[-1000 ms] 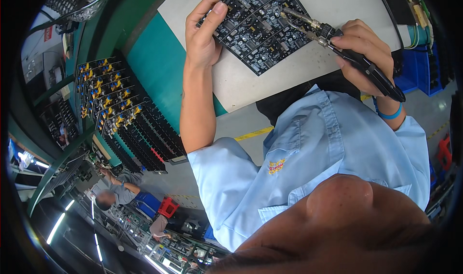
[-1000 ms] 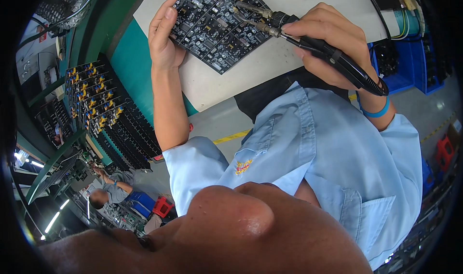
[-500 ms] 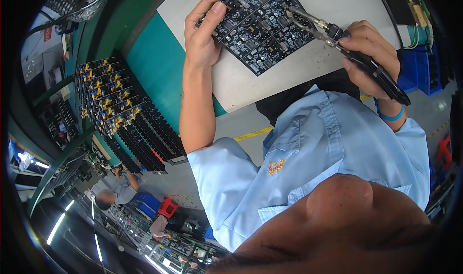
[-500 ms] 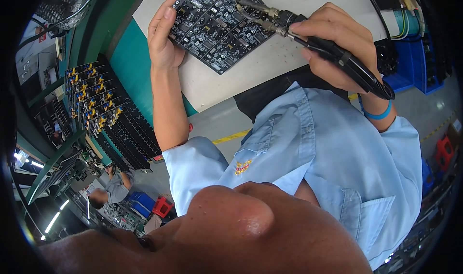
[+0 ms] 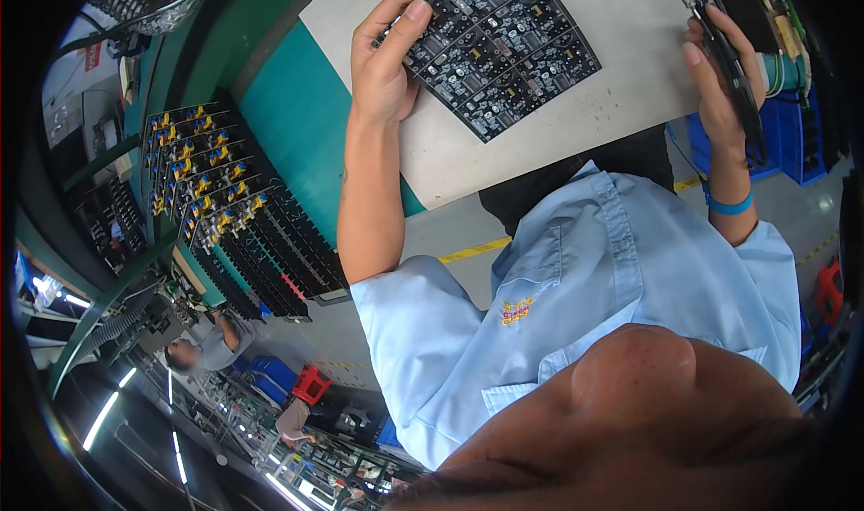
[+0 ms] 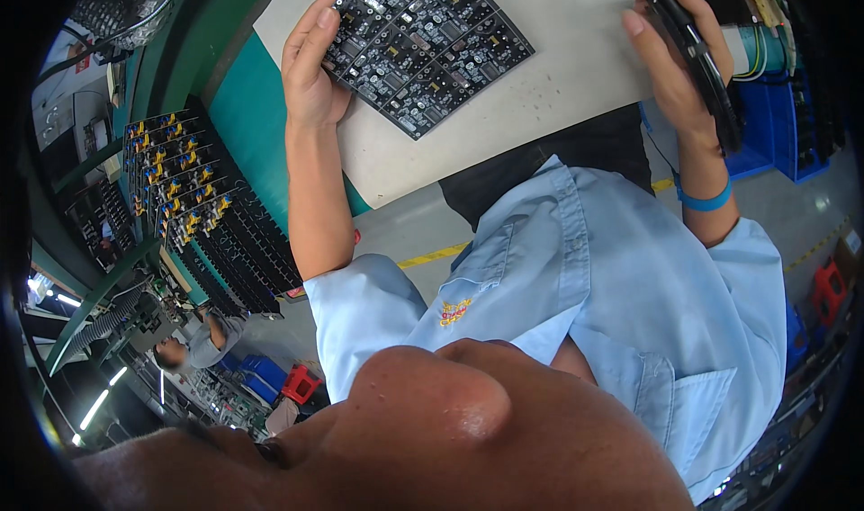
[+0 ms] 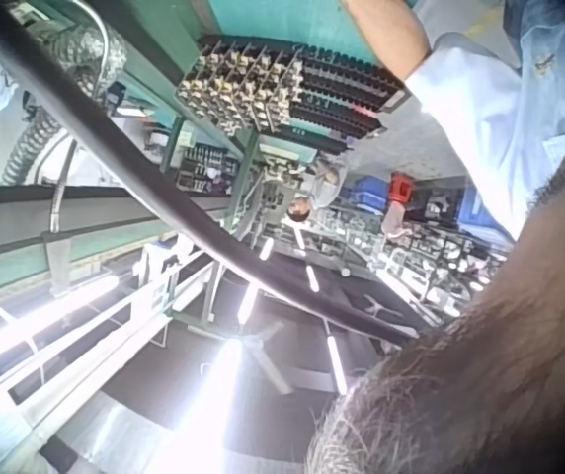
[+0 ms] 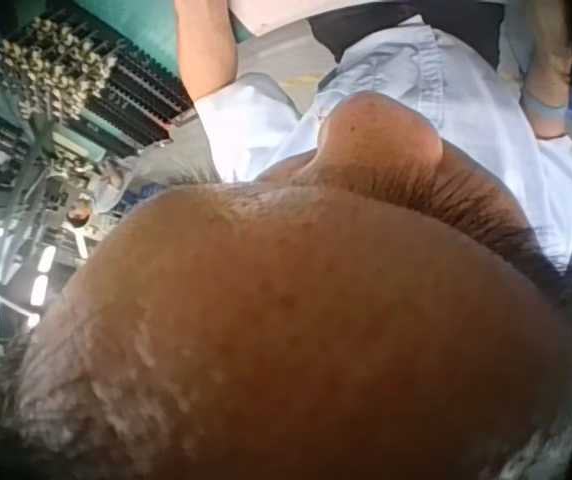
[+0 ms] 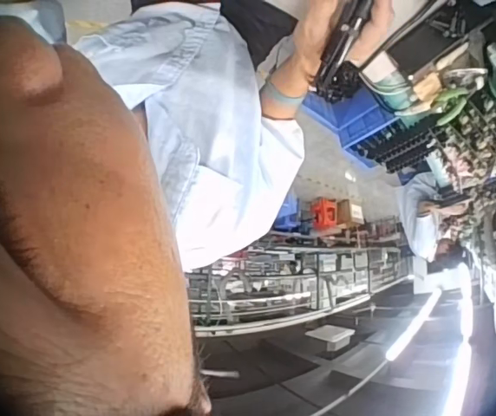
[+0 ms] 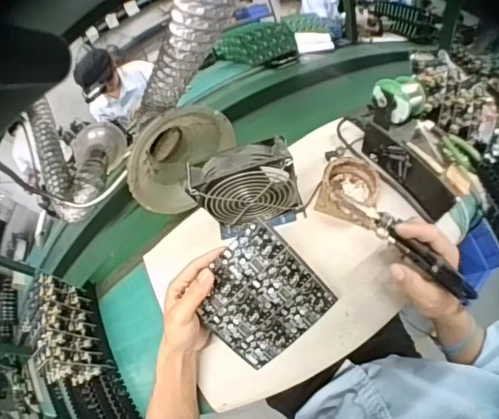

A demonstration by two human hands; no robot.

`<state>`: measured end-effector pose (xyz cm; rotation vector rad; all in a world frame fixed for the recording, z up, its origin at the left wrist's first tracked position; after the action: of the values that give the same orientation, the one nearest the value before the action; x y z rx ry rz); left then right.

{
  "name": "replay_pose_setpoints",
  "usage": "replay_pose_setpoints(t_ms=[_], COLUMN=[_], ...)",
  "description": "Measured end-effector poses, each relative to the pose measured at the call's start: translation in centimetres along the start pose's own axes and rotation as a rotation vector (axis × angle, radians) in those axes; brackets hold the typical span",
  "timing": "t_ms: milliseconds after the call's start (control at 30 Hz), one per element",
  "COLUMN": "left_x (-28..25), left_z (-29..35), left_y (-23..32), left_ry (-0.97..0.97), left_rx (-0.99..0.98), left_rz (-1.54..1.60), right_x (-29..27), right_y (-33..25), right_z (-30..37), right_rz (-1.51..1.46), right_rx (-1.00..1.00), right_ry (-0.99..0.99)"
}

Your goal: Soldering electronic components onto a printed circuit board and trimming the leads.

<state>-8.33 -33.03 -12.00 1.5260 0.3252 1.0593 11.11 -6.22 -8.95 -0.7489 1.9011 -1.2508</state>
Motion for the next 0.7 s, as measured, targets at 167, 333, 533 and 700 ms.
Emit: replay_pose_setpoints(t_ms=[167, 333, 533, 700], left_x=[-0.4, -0.3, -0.3, -0.2], left_z=[0.1, 0.0, 0.2, 0.1], left_y=[-0.2, -0.3, -0.1, -0.1], left_ry=[0.046, 0.053, 0.023, 0.016], left_rx=[-0.017, -0.030, -0.017, -0.010], left_rz=[0.001, -0.014, 0.003, -0.005], right_x=[3.0, 4.7, 4.9, 4.9], right_y=[-3.7, -4.0, -3.5, -3.5], right_z=[0.1, 0.4, 0.5, 0.6], right_rz=[-0.057, -0.063, -0.071, -0.070], right_rx=[-0.355, -0.450, -0.443, -0.457], right_ry=[-0.217, -0.345, -0.350, -0.361])
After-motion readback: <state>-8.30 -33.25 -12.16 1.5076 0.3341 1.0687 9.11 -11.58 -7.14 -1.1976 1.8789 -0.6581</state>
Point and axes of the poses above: each hand's wrist, its own z-axis away from the middle knuckle, its own x-axis out of the palm, y = z × x, the point moved 9 cm from there along -z, towards the middle knuckle, and after that the axes turned 4 degrees about -y, right-handed, at the moved point
